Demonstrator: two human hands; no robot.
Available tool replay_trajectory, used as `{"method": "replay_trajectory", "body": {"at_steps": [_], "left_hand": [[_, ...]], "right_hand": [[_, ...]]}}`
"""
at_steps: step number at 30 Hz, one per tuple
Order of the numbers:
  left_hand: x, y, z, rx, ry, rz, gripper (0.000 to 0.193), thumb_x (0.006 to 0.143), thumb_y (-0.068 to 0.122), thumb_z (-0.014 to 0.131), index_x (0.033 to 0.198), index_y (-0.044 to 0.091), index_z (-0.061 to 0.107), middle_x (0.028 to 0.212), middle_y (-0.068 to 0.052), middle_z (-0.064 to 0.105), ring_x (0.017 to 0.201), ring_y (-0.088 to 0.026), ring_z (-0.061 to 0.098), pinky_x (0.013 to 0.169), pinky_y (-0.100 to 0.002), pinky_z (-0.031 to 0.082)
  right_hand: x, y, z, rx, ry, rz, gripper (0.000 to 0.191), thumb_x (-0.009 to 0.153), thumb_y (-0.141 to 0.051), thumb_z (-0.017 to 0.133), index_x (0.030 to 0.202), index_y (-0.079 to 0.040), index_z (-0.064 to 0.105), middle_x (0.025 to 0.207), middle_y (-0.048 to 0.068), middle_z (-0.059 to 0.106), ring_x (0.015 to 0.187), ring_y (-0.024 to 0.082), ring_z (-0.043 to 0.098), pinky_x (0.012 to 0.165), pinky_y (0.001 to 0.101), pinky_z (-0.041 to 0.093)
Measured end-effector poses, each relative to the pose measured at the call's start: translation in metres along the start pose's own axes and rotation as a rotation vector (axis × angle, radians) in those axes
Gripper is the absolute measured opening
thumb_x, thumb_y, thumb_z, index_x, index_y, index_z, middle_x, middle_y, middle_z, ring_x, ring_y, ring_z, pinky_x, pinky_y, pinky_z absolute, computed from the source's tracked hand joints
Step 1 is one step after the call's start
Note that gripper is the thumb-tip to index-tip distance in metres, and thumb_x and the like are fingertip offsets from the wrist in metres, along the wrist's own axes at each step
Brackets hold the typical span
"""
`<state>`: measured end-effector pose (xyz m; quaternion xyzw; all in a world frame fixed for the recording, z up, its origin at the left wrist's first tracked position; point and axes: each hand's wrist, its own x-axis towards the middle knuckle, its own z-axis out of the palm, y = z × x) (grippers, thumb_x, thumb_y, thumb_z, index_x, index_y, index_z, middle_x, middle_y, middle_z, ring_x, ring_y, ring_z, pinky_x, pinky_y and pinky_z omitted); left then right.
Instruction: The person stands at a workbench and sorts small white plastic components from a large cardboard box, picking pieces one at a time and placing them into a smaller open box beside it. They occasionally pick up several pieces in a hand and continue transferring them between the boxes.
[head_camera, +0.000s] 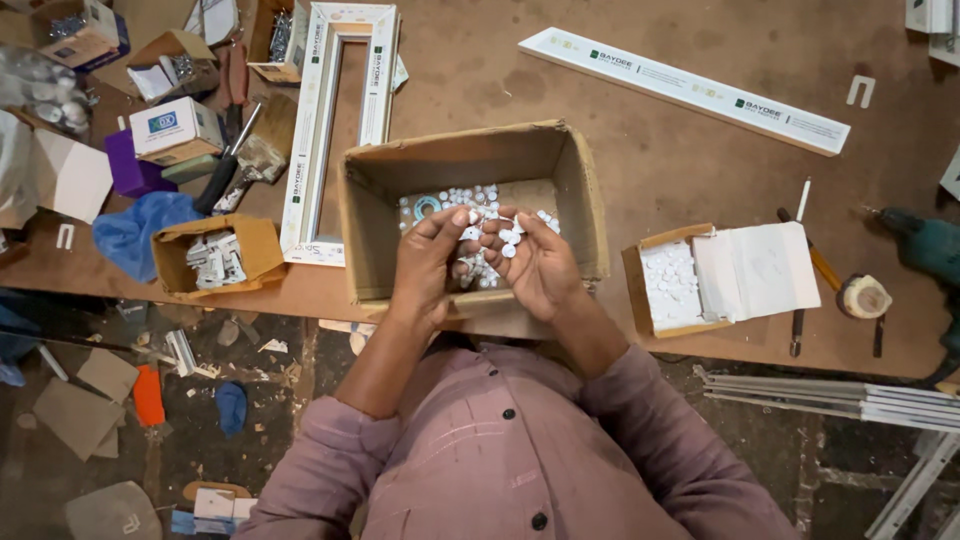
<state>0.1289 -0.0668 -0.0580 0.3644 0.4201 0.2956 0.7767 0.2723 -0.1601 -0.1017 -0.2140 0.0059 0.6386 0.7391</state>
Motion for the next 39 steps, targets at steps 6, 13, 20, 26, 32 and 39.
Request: {"method": "replay_trajectory", "body": {"at_steps": [6, 13, 20, 26, 32, 39], "left_hand": [[-0.014, 0.008, 0.011, 0.187, -0.141, 0.109, 0.022, 0.095, 0.015, 0.075, 0.115, 0.005, 0.075, 0.097, -0.002, 0.077, 0.073, -0.004, 0.067, 0.053, -0.018, 0.046], [-0.026, 0.007, 0.002, 0.491, -0.090, 0.422, 0.023, 0.097, 0.012, 0.072, 0.119, 0.005, 0.074, 0.114, -0.004, 0.075, 0.084, -0.008, 0.071, 0.061, -0.020, 0.052], [-0.029, -0.019, -0.024, 0.568, -0.114, 0.354, 0.016, 0.102, 0.012, 0.072, 0.116, 0.003, 0.074, 0.108, -0.002, 0.072, 0.089, -0.007, 0.064, 0.078, -0.020, 0.053], [-0.024, -0.003, -0.032, 0.712, -0.141, 0.371, 0.021, 0.101, 0.018, 0.074, 0.117, 0.003, 0.075, 0.105, -0.002, 0.072, 0.093, -0.007, 0.064, 0.083, -0.023, 0.053], [-0.002, 0.030, -0.023, 1.057, -0.332, 0.354, 0.030, 0.096, 0.030, 0.073, 0.119, 0.011, 0.074, 0.112, -0.007, 0.073, 0.097, -0.019, 0.071, 0.081, -0.031, 0.056], [0.080, -0.002, 0.010, 1.599, -0.697, 0.468, 0.030, 0.091, 0.024, 0.071, 0.119, 0.013, 0.073, 0.115, -0.014, 0.070, 0.108, -0.037, 0.066, 0.094, -0.046, 0.052]], "right_hand": [[-0.003, -0.002, 0.010, -0.033, -0.061, 0.001, 0.031, 0.107, -0.026, 0.048, 0.123, -0.003, 0.059, 0.114, 0.014, 0.069, 0.105, 0.028, 0.068, 0.096, 0.0407, 0.057], [-0.015, -0.005, 0.009, 0.022, 0.002, -0.036, 0.029, 0.109, -0.031, 0.050, 0.117, -0.006, 0.062, 0.103, 0.009, 0.067, 0.087, 0.019, 0.066, 0.072, 0.0305, 0.054], [-0.077, -0.087, -0.054, -0.200, 0.298, -0.332, 0.017, 0.104, -0.018, 0.069, 0.116, -0.010, 0.060, 0.094, 0.005, 0.064, 0.067, 0.010, 0.057, 0.053, 0.0230, 0.044], [-0.109, -0.140, -0.144, -1.492, 0.656, -0.394, 0.011, 0.097, -0.009, 0.071, 0.106, -0.005, 0.066, 0.086, 0.010, 0.061, 0.071, 0.016, 0.056, 0.061, 0.0334, 0.045], [-0.122, -0.128, -0.189, -2.191, 0.650, -0.207, 0.024, 0.084, -0.003, 0.070, 0.108, -0.007, 0.071, 0.111, 0.025, 0.064, 0.101, 0.044, 0.063, 0.089, 0.0513, 0.053], [-0.130, -0.115, -0.165, -2.233, 0.749, -0.152, 0.033, 0.080, -0.001, 0.069, 0.112, -0.011, 0.071, 0.123, 0.020, 0.064, 0.111, 0.043, 0.061, 0.094, 0.0502, 0.051]]}}
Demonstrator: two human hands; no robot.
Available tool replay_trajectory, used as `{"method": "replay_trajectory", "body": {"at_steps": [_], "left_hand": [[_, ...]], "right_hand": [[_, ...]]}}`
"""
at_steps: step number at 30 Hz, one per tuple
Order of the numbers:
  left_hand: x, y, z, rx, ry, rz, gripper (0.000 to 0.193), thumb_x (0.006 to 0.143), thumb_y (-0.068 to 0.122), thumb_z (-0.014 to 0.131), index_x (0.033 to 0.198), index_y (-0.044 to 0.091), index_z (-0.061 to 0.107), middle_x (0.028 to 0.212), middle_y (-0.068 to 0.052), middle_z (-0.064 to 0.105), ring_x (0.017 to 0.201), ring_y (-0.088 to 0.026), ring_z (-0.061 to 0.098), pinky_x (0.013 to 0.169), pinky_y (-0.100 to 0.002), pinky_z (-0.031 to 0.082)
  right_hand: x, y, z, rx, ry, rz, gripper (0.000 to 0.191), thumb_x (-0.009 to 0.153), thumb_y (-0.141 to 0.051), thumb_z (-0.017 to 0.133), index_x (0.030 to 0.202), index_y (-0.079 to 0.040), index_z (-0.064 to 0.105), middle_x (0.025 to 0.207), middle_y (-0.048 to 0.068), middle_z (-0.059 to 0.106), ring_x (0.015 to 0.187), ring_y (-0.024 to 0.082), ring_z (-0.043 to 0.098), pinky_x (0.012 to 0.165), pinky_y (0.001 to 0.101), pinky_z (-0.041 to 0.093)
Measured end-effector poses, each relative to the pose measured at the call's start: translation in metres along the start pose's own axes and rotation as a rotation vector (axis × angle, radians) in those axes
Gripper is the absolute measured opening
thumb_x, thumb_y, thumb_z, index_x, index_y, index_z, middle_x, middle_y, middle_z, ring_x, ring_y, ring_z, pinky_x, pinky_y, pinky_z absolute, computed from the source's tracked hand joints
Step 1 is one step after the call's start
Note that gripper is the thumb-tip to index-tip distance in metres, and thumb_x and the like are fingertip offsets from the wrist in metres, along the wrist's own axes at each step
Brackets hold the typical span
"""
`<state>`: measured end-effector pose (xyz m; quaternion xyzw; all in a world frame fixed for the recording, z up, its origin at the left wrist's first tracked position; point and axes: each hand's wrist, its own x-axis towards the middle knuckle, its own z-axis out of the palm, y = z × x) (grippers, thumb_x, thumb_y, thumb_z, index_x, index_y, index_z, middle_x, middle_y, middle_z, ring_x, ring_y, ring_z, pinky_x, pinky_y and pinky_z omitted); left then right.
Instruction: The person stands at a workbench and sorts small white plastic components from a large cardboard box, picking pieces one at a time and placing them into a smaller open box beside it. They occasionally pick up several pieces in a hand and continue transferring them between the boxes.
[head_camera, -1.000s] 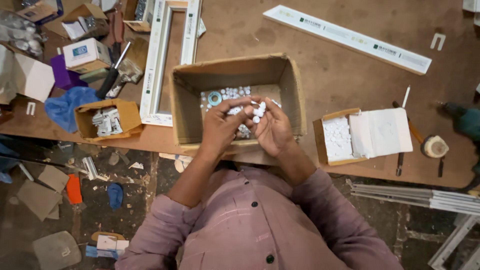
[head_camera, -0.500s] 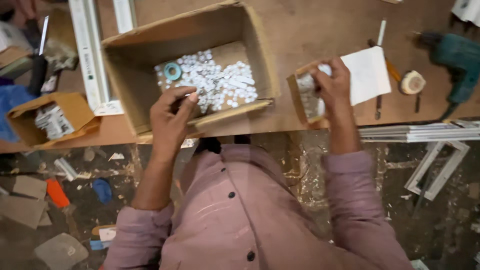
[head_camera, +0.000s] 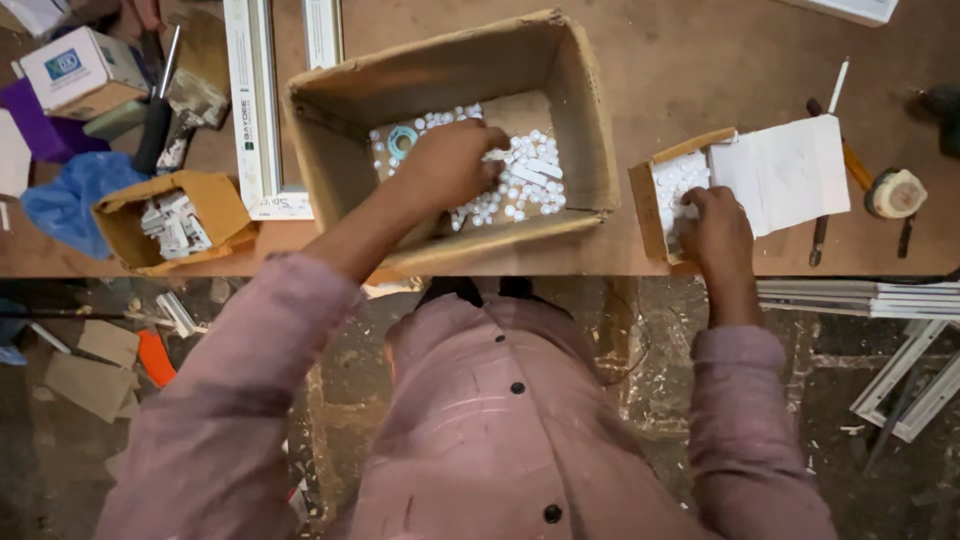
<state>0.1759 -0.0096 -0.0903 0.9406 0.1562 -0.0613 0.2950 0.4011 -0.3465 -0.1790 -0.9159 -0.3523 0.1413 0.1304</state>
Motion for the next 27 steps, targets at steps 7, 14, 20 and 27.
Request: {"method": "replay_trajectory", "body": {"at_steps": [7, 14, 20, 27], "left_hand": [[0.086, -0.020, 0.076, -0.014, -0.082, 0.057, 0.039, 0.087, 0.022, 0.072, 0.125, 0.019, 0.070, 0.121, -0.020, 0.062, 0.111, -0.042, 0.062, 0.095, -0.050, 0.050], [0.111, -0.017, 0.106, -0.001, -0.020, -0.013, 0.062, 0.078, 0.042, 0.082, 0.132, 0.017, 0.065, 0.129, -0.026, 0.056, 0.109, -0.046, 0.062, 0.092, -0.054, 0.055], [0.106, 0.013, 0.087, -0.035, -0.027, -0.158, 0.080, 0.073, 0.040, 0.085, 0.144, 0.018, 0.054, 0.138, -0.025, 0.048, 0.115, -0.049, 0.057, 0.093, -0.055, 0.054], [0.103, 0.028, 0.075, -0.004, -0.086, -0.204, 0.065, 0.073, 0.026, 0.080, 0.135, 0.019, 0.064, 0.133, -0.021, 0.053, 0.117, -0.045, 0.058, 0.098, -0.050, 0.053]], "right_hand": [[-0.065, -0.024, -0.008, 0.219, 0.271, 0.137, 0.019, 0.096, -0.007, 0.066, 0.114, -0.009, 0.071, 0.124, 0.014, 0.066, 0.101, 0.031, 0.068, 0.081, 0.0398, 0.059], [-0.148, -0.034, 0.025, 0.407, 0.358, 0.330, 0.024, 0.095, -0.018, 0.069, 0.112, -0.002, 0.073, 0.106, 0.020, 0.070, 0.088, 0.031, 0.070, 0.071, 0.0420, 0.058], [-0.158, -0.052, 0.051, 0.316, 0.334, 0.346, 0.026, 0.092, -0.027, 0.072, 0.107, -0.005, 0.075, 0.100, 0.015, 0.074, 0.085, 0.031, 0.073, 0.072, 0.0422, 0.059], [-0.145, -0.071, 0.044, 0.506, 0.317, 0.374, 0.023, 0.090, -0.024, 0.072, 0.105, -0.008, 0.076, 0.097, 0.013, 0.074, 0.080, 0.026, 0.076, 0.066, 0.0363, 0.061]]}}
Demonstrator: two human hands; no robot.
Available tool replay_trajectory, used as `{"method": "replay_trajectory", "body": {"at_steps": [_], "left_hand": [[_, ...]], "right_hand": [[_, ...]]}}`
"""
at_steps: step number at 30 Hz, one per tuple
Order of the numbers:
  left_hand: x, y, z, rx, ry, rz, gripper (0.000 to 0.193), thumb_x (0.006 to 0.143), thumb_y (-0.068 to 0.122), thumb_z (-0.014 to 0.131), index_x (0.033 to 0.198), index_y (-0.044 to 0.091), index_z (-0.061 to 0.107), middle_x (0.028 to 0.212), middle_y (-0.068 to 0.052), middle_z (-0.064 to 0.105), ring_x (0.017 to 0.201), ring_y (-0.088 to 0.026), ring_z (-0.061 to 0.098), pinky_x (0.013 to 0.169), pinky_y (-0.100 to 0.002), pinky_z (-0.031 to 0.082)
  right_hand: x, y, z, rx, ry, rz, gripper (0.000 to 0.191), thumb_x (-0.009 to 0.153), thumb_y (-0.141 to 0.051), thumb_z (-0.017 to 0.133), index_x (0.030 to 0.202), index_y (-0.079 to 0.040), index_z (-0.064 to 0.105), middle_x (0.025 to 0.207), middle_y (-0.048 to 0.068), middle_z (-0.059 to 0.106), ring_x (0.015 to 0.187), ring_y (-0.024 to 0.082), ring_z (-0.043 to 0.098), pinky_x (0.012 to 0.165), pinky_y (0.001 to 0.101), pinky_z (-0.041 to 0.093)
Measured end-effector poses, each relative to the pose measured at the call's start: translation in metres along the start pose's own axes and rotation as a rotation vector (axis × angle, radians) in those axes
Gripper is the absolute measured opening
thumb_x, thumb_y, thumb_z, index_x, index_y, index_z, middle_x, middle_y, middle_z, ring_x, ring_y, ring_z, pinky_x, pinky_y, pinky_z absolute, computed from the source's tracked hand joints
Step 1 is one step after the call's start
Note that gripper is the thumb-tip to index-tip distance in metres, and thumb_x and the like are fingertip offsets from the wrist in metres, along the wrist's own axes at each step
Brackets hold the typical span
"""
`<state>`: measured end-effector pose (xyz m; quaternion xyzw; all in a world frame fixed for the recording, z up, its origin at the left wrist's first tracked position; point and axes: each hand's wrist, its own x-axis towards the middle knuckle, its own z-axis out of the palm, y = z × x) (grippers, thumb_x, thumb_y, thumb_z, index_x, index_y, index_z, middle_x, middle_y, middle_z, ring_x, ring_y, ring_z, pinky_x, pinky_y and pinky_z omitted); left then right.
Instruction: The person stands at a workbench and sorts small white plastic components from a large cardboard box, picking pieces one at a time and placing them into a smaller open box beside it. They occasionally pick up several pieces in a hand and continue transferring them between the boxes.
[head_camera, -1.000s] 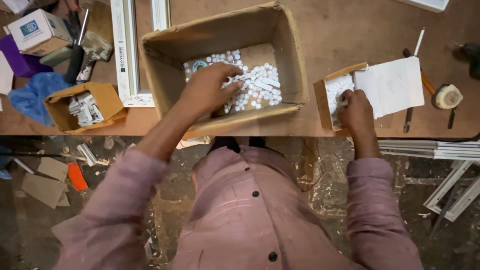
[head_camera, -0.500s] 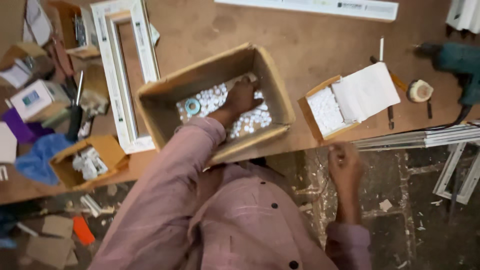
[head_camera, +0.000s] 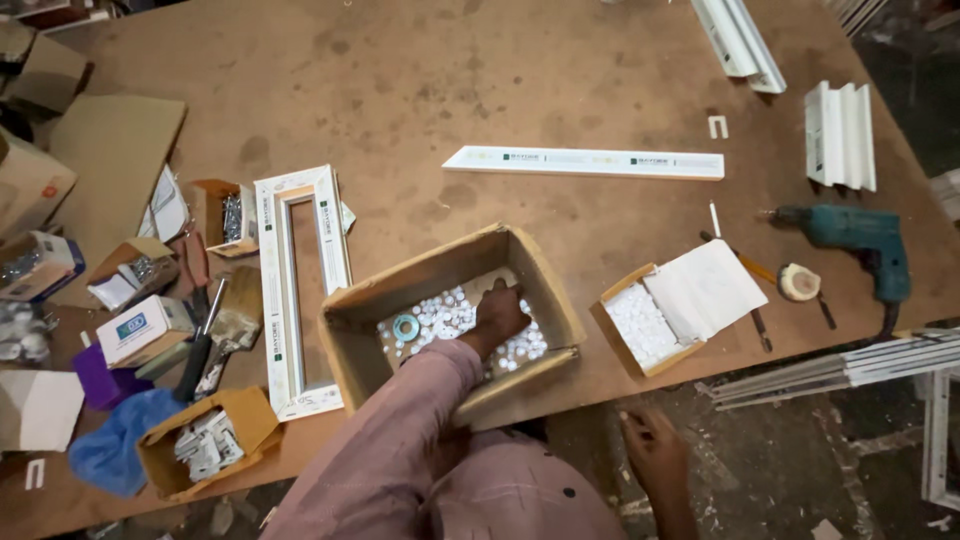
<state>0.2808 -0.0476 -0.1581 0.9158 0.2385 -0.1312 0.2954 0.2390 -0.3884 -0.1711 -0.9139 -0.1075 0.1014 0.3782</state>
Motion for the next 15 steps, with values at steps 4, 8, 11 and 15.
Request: {"method": "replay_trajectory", "body": {"at_steps": [4, 8, 11, 15], "left_hand": [[-0.004, 0.000, 0.000, 0.012, 0.006, 0.042, 0.052, 0.076, 0.022, 0.078, 0.127, 0.015, 0.068, 0.131, -0.021, 0.055, 0.117, -0.045, 0.058, 0.099, -0.050, 0.053], [-0.006, -0.008, -0.004, -0.039, 0.040, 0.123, 0.046, 0.077, 0.017, 0.078, 0.122, 0.014, 0.070, 0.123, -0.023, 0.058, 0.112, -0.044, 0.061, 0.099, -0.050, 0.051], [-0.003, -0.014, -0.003, -0.083, 0.100, 0.181, 0.038, 0.073, 0.012, 0.076, 0.111, 0.013, 0.075, 0.115, -0.021, 0.062, 0.108, -0.041, 0.064, 0.097, -0.048, 0.052], [-0.001, -0.018, 0.002, -0.064, 0.136, 0.282, 0.034, 0.069, 0.007, 0.072, 0.102, 0.012, 0.078, 0.107, -0.020, 0.065, 0.104, -0.039, 0.065, 0.094, -0.047, 0.053]], "right_hand": [[0.002, -0.009, -0.002, 0.084, 0.000, 0.000, 0.021, 0.089, -0.022, 0.071, 0.105, -0.008, 0.075, 0.098, 0.012, 0.075, 0.080, 0.025, 0.077, 0.065, 0.0357, 0.061], [0.005, -0.009, -0.006, 0.083, -0.024, 0.009, 0.020, 0.089, -0.021, 0.072, 0.104, -0.007, 0.075, 0.098, 0.011, 0.075, 0.079, 0.025, 0.076, 0.065, 0.0351, 0.061], [0.004, -0.007, -0.007, 0.142, -0.007, -0.083, 0.017, 0.090, -0.020, 0.071, 0.101, -0.007, 0.075, 0.097, 0.011, 0.075, 0.082, 0.024, 0.076, 0.070, 0.0340, 0.060], [0.001, -0.003, -0.010, 0.150, -0.040, -0.006, 0.019, 0.089, -0.020, 0.071, 0.103, -0.007, 0.075, 0.097, 0.011, 0.074, 0.081, 0.024, 0.075, 0.068, 0.0343, 0.060]]}}
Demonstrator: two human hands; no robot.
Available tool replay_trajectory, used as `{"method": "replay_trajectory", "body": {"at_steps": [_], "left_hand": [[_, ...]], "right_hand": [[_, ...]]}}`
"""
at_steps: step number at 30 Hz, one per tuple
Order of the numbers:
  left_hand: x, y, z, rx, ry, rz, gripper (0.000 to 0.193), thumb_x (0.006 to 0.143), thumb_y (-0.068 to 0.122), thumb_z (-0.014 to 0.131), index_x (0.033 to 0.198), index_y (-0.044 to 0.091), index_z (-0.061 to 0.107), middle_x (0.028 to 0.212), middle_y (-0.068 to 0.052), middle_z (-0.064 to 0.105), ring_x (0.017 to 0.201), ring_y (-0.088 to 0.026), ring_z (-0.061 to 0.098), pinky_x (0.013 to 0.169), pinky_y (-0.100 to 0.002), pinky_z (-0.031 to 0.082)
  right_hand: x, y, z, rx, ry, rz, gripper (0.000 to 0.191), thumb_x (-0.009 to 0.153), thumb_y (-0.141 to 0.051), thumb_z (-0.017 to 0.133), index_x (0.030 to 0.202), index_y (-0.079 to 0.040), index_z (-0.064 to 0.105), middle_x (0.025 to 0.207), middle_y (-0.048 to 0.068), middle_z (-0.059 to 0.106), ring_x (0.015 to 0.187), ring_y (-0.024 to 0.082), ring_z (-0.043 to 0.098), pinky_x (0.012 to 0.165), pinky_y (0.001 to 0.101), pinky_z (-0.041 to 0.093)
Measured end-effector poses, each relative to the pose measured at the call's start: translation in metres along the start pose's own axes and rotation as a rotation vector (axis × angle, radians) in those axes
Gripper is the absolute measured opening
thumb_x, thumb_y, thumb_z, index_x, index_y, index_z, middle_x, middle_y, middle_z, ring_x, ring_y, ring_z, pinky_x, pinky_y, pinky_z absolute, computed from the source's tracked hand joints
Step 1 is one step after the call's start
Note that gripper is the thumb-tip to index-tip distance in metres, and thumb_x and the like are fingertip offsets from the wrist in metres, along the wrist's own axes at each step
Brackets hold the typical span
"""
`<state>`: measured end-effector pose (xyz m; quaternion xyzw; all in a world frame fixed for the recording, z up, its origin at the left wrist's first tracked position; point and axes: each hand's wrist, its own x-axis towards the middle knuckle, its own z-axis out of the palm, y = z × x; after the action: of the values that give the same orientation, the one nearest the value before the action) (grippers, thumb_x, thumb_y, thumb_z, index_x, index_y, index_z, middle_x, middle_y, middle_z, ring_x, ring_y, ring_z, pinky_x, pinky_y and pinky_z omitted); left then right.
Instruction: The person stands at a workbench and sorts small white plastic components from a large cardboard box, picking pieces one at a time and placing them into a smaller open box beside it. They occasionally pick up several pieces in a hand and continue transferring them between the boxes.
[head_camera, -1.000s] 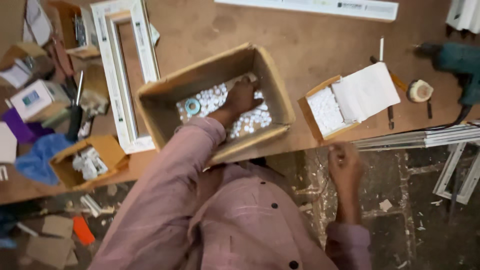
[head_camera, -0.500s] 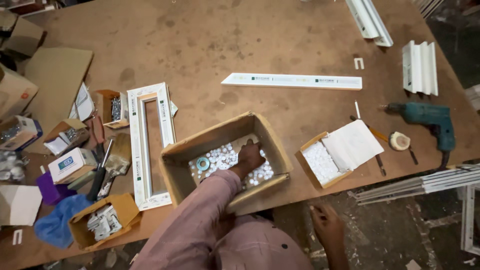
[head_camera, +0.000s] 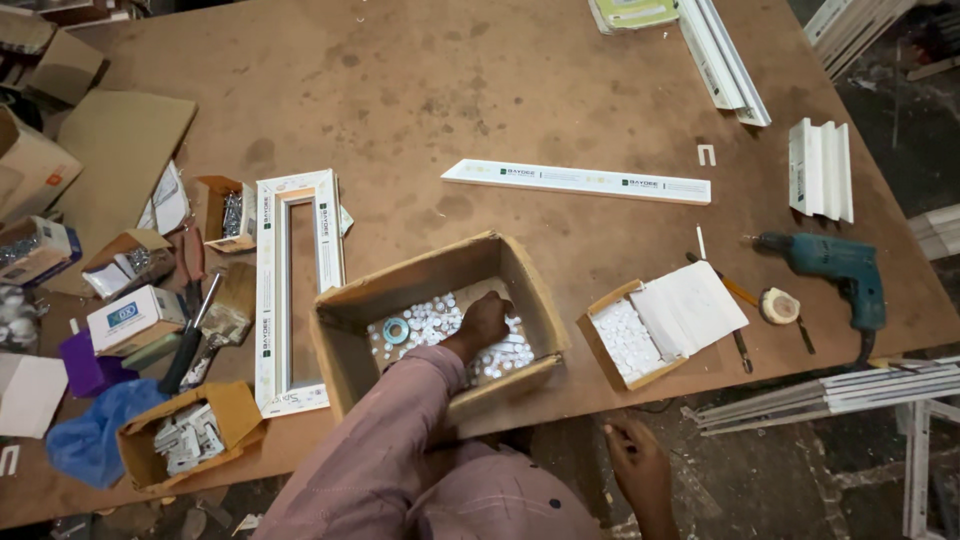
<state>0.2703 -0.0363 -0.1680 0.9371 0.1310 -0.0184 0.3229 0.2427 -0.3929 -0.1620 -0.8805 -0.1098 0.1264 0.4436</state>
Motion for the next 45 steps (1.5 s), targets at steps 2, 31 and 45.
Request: {"method": "replay_trajectory", "body": {"at_steps": [2, 31, 45], "left_hand": [[-0.001, -0.002, 0.001, 0.061, 0.010, 0.026, 0.026, 0.073, 0.006, 0.070, 0.097, 0.011, 0.079, 0.108, -0.019, 0.066, 0.104, -0.038, 0.066, 0.094, -0.047, 0.053], [-0.095, -0.032, -0.084, -1.713, 0.294, -0.398, 0.025, 0.094, 0.002, 0.068, 0.120, 0.000, 0.066, 0.110, -0.008, 0.073, 0.098, -0.013, 0.072, 0.083, -0.023, 0.062], [-0.122, -0.009, -0.054, -1.900, 0.865, -0.278, 0.018, 0.089, -0.001, 0.071, 0.101, 0.009, 0.062, 0.096, -0.008, 0.069, 0.083, -0.016, 0.065, 0.073, -0.027, 0.056]], "right_hand": [[0.001, 0.001, -0.002, 0.001, -0.035, 0.029, 0.019, 0.089, -0.019, 0.071, 0.104, -0.007, 0.074, 0.097, 0.011, 0.074, 0.080, 0.024, 0.075, 0.068, 0.0344, 0.061], [0.078, -0.179, 0.053, 0.876, -0.701, -0.102, 0.020, 0.103, -0.008, 0.061, 0.119, 0.003, 0.063, 0.112, 0.014, 0.069, 0.103, 0.021, 0.070, 0.092, 0.0347, 0.060], [0.117, -0.205, 0.141, 1.037, -0.953, 0.093, 0.023, 0.102, -0.013, 0.058, 0.122, -0.002, 0.058, 0.116, 0.013, 0.066, 0.108, 0.025, 0.069, 0.095, 0.0402, 0.059]]}}
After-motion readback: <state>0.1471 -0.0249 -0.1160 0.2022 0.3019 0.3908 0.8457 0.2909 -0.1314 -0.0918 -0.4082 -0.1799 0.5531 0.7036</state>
